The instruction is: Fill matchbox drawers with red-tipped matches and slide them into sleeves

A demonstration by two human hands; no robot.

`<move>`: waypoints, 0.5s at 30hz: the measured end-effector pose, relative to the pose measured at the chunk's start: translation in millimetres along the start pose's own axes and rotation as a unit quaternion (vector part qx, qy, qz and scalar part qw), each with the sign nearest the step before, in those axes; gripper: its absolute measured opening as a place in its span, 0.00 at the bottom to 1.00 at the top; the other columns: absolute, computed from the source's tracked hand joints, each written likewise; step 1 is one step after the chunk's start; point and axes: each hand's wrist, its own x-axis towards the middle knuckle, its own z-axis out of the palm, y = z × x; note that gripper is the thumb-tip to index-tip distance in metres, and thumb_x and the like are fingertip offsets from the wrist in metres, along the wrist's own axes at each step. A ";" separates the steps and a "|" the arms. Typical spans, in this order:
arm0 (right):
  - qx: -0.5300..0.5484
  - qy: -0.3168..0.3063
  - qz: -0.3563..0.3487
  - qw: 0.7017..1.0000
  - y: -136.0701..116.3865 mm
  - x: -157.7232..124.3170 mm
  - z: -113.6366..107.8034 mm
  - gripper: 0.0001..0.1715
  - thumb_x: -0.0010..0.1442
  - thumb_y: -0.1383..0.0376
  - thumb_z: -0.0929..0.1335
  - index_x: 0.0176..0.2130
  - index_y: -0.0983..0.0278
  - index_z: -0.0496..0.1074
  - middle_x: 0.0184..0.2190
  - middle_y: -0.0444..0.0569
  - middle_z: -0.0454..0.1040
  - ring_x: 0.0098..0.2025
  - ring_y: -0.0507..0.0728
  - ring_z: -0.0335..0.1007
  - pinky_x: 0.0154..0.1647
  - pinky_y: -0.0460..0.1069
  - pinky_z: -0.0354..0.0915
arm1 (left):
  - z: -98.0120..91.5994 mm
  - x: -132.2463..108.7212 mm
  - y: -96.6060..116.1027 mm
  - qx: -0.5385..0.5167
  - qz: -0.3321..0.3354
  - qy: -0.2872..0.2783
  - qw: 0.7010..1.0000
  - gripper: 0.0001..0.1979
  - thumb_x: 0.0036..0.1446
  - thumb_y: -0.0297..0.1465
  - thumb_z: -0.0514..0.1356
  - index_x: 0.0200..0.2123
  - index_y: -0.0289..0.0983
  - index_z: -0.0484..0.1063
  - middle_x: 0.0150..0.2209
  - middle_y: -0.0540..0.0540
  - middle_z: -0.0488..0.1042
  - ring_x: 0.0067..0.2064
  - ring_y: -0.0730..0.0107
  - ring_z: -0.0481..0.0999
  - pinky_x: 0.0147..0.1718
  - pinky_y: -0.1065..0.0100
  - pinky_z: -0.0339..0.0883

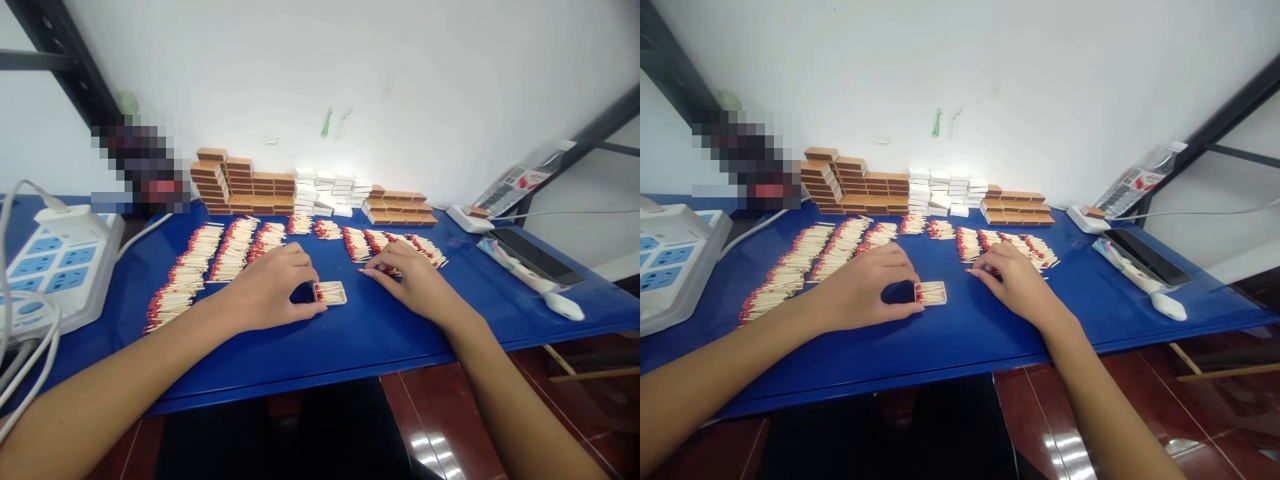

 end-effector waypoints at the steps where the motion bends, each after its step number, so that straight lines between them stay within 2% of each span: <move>1: 0.000 -0.003 0.001 1.000 0.7 0.7 1.1 0.12 0.75 0.57 0.68 0.39 0.58 0.77 0.36 0.52 0.76 0.39 0.63 0.71 0.41 0.59 0.69 | 0.2 0.0 -0.1 0.001 0.000 0.000 1.000 0.13 0.66 0.42 0.71 0.43 0.37 0.82 0.42 0.42 0.82 0.48 0.55 0.77 0.49 0.56 0.73; 4: -0.012 -0.006 0.002 1.000 3.8 2.6 5.4 0.12 0.75 0.60 0.68 0.37 0.58 0.72 0.36 0.52 0.75 0.39 0.63 0.70 0.41 0.58 0.68 | 0.5 0.1 -0.2 0.002 0.000 -0.001 1.000 0.13 0.65 0.41 0.71 0.43 0.37 0.82 0.42 0.42 0.82 0.48 0.55 0.77 0.49 0.56 0.73; 8: -0.017 -0.013 0.016 1.000 -0.7 3.2 6.6 0.11 0.75 0.61 0.68 0.37 0.58 0.70 0.37 0.52 0.74 0.42 0.64 0.70 0.42 0.58 0.67 | 0.2 0.0 0.4 0.000 0.001 0.001 1.000 0.13 0.65 0.41 0.72 0.42 0.36 0.83 0.42 0.42 0.81 0.48 0.55 0.77 0.49 0.56 0.73; 11: 0.022 -0.026 0.024 0.999 -22.8 3.3 3.3 0.10 0.77 0.60 0.67 0.40 0.58 0.70 0.39 0.51 0.74 0.43 0.63 0.70 0.43 0.57 0.68 | -0.1 0.0 1.2 -0.004 0.000 0.001 1.000 0.12 0.65 0.41 0.71 0.41 0.37 0.83 0.41 0.43 0.81 0.47 0.56 0.77 0.48 0.57 0.72; 15: 0.044 -0.038 -0.004 0.998 -67.0 6.5 5.8 0.08 0.78 0.62 0.66 0.42 0.57 0.71 0.41 0.52 0.76 0.45 0.63 0.71 0.46 0.58 0.69 | 0.5 0.1 0.3 0.005 0.008 0.001 1.000 0.14 0.65 0.41 0.71 0.42 0.35 0.82 0.40 0.43 0.80 0.47 0.56 0.76 0.47 0.57 0.72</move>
